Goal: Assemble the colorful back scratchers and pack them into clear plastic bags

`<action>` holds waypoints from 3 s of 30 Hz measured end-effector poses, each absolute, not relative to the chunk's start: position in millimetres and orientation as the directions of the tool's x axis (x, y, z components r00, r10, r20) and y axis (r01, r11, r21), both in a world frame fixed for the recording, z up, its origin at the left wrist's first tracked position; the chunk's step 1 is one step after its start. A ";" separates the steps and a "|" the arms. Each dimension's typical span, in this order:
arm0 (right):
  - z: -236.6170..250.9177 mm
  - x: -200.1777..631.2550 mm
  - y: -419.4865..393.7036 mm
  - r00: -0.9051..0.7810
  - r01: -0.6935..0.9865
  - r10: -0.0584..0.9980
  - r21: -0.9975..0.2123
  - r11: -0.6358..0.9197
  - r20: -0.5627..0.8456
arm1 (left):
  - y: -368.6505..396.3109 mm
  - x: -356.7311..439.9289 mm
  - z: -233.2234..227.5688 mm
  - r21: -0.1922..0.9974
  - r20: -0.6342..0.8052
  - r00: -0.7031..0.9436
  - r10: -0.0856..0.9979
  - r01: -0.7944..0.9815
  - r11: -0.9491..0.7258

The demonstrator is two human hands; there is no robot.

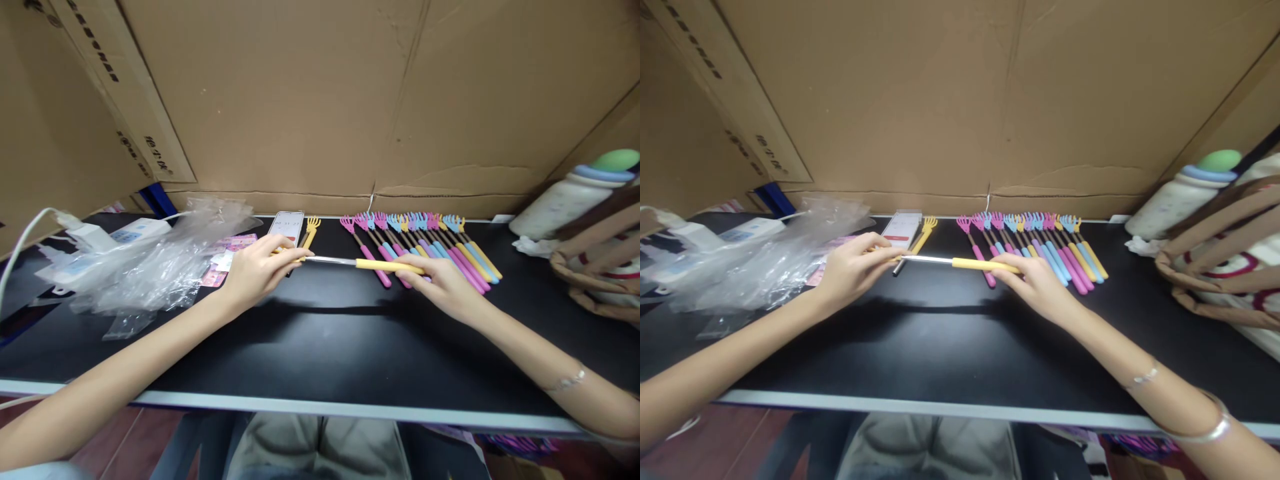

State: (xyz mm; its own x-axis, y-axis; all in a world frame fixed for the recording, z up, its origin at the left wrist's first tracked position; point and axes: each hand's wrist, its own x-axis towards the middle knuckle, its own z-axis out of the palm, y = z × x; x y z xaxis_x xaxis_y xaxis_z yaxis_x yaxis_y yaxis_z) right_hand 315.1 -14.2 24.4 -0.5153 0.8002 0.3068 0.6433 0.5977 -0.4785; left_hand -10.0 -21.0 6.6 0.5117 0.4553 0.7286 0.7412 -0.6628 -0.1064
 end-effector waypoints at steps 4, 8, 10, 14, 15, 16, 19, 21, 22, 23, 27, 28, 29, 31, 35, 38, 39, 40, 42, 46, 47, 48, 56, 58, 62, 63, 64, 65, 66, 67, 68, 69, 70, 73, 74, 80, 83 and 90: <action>27.8 313.0 -11.2 -0.510 0.649 0.804 -0.477 0.593 0.305 | -20.3 -8.6 7.7 -0.081 0.725 0.487 0.487 0.763 -0.642; 38.4 310.5 -3.9 -0.473 0.692 0.808 -0.419 0.588 0.352 | -17.8 -7.3 15.5 -0.063 0.708 0.462 0.535 0.795 -0.603; 45.6 309.9 2.5 -0.465 0.713 0.791 -0.361 0.601 0.397 | -15.2 -6.8 22.8 -0.071 0.706 0.450 0.546 0.813 -0.578; 52.4 312.4 16.9 -0.471 0.736 0.722 -0.225 0.639 0.507 | -7.5 -4.9 35.8 -0.112 0.710 0.422 0.563 0.858 -0.502; 51.2 313.9 19.7 -0.474 0.747 0.700 -0.177 0.641 0.535 | -5.6 -4.2 37.2 -0.127 0.704 0.423 0.571 0.866 -0.484; 48.8 315.7 21.7 -0.477 0.757 0.678 -0.129 0.640 0.560 | -3.8 -3.6 37.6 -0.143 0.695 0.427 0.579 0.871 -0.470; 38.6 321.0 23.1 -0.513 0.771 0.625 -0.004 0.637 0.588 | -0.4 -3.3 33.1 -0.184 0.673 0.451 0.586 0.870 -0.458; 32.9 323.7 21.5 -0.560 0.762 0.593 0.079 0.642 0.579 | 0.6 -5.2 27.4 -0.203 0.665 0.469 0.581 0.862 -0.464; 31.2 324.5 20.6 -0.583 0.757 0.575 0.126 0.641 0.574 | 0.8 -6.7 24.6 -0.210 0.660 0.477 0.580 0.859 -0.467; 30.2 325.2 19.8 -0.600 0.754 0.558 0.171 0.635 0.574 | 0.9 -8.5 22.2 -0.214 0.657 0.480 0.581 0.858 -0.467; 29.4 325.7 18.6 -0.625 0.750 0.501 0.284 0.597 0.598 | 0.7 -14.9 17.5 -0.206 0.656 0.453 0.604 0.877 -0.434; 29.1 325.6 18.7 -0.628 0.750 0.494 0.301 0.589 0.602 | 0.6 -15.8 17.2 -0.203 0.655 0.446 0.609 0.881 -0.427; 28.5 325.5 18.8 -0.632 0.749 0.488 0.315 0.582 0.602 | 0.3 -16.4 17.2 -0.202 0.654 0.442 0.614 0.884 -0.422; 26.6 325.2 19.0 -0.642 0.745 0.483 0.335 0.577 0.595 | -0.2 -16.8 16.9 -0.193 0.652 0.432 0.623 0.889 -0.415; 21.6 324.7 18.4 -0.645 0.746 0.504 0.330 0.578 0.575 | -0.5 -17.0 14.4 -0.159 0.656 0.395 0.643 0.905 -0.394; 18.8 324.3 17.0 -0.631 0.759 0.537 0.302 0.577 0.560 | -0.4 -16.9 12.0 -0.113 0.629 0.369 0.684 0.914 -0.389; 18.2 324.1 16.6 -0.628 0.761 0.547 0.290 0.580 0.554 | -0.6 -16.5 11.5 -0.087 0.613 0.362 0.702 0.914 -0.395; 17.9 323.9 16.1 -0.623 0.764 0.556 0.277 0.583 0.550 | -1.0 -15.9 11.4 -0.055 0.596 0.353 0.721 0.914 -0.402; 17.9 323.4 15.4 -0.609 0.772 0.576 0.243 0.587 0.545 | -2.2 -14.3 12.0 0.014 0.566 0.330 0.755 0.912 -0.409; 18.8 322.3 14.4 -0.554 0.804 0.614 0.170 0.569 0.562 | -4.9 -10.7 13.8 0.164 0.525 0.262 0.810 0.903 -0.398; 19.0 322.2 14.2 -0.541 0.811 0.622 0.155 0.564 0.566 | -5.2 -10.2 13.7 0.202 0.514 0.249 0.821 0.895 -0.398; 19.1 322.0 14.0 -0.530 0.816 0.628 0.142 0.560 0.570 | -5.1 -9.8 13.3 0.236 0.506 0.238 0.829 0.886 -0.398; 18.7 321.1 12.3 -0.521 0.825 0.641 0.139 0.548 0.563 | -2.3 -12.0 10.0 0.298 0.540 0.190 0.820 0.868 -0.397; 18.6 320.9 12.1 -0.525 0.824 0.639 0.147 0.547 0.562 | -2.7 -12.2 10.4 0.295 0.544 0.185 0.819 0.871 -0.393; 18.8 321.3 12.1 -0.532 0.819 0.628 0.160 0.550 0.568 | -3.6 -12.2 11.3 0.275 0.547 0.200 0.813 0.874 -0.400; 19.0 321.4 12.0 -0.536 0.817 0.626 0.163 0.553 0.567 | -3.6 -12.3 11.4 0.269 0.549 0.204 0.811 0.875 -0.402; 19.3 321.5 11.9 -0.538 0.816 0.626 0.165 0.554 0.564 | -3.6 -12.4 11.6 0.265 0.553 0.204 0.808 0.876 -0.403; 19.5 321.5 11.6 -0.540 0.816 0.627 0.165 0.554 0.561 | -3.6 -12.5 11.7 0.262 0.555 0.204 0.806 0.877 -0.403; 19.8 321.4 11.4 -0.539 0.817 0.630 0.164 0.554 0.559 | -3.6 -12.6 11.9 0.262 0.558 0.203 0.805 0.877 -0.403; 20.0 321.2 11.1 -0.537 0.818 0.634 0.160 0.553 0.557 | -3.7 -12.7 12.1 0.262 0.560 0.202 0.804 0.877 -0.403; 20.2 320.9 10.8 -0.535 0.819 0.636 0.156 0.553 0.555 | -3.9 -12.7 12.4 0.264 0.562 0.201 0.802 0.876 -0.404; 20.2 320.7 10.6 -0.533 0.820 0.639 0.151 0.552 0.555 | -4.3 -12.6 12.8 0.267 0.562 0.200 0.803 0.875 -0.404; 20.2 320.4 10.4 -0.531 0.820 0.642 0.145 0.553 0.553 | -4.8 -12.4 13.3 0.270 0.559 0.199 0.805 0.874 -0.404; 20.0 320.1 10.0 -0.522 0.822 0.657 0.115 0.558 0.543 | -6.2 -11.7 14.5 0.290 0.546 0.186 0.817 0.872 -0.393; 20.0 320.1 10.0 -0.514 0.825 0.666 0.098 0.557 0.541 | -6.3 -11.6 14.8 0.303 0.539 0.182 0.822 0.869 -0.391; 20.9 319.0 10.8 -0.443 0.815 0.731 -0.106 0.569 0.519 | -1.2 -12.3 12.7 0.527 0.519 0.183 0.835 0.700 -0.481; 19.4 318.4 11.8 -0.438 0.791 0.736 -0.168 0.588 0.516 | 0.4 -11.3 10.4 0.661 0.470 0.211 0.857 0.560 -0.500; 15.8 322.4 13.7 -0.477 0.799 0.713 -0.085 0.595 0.514 | -5.5 -7.5 11.5 0.567 0.446 0.294 0.846 0.638 -0.521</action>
State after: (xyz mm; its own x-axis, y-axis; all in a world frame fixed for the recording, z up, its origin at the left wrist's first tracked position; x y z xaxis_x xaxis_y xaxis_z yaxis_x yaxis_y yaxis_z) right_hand 322.4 13.7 15.8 -0.4768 0.7131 0.5140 0.7989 0.5955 -0.0850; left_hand -7.5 -5.5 11.5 0.2942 0.8455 0.4455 0.6381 -0.5208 0.5670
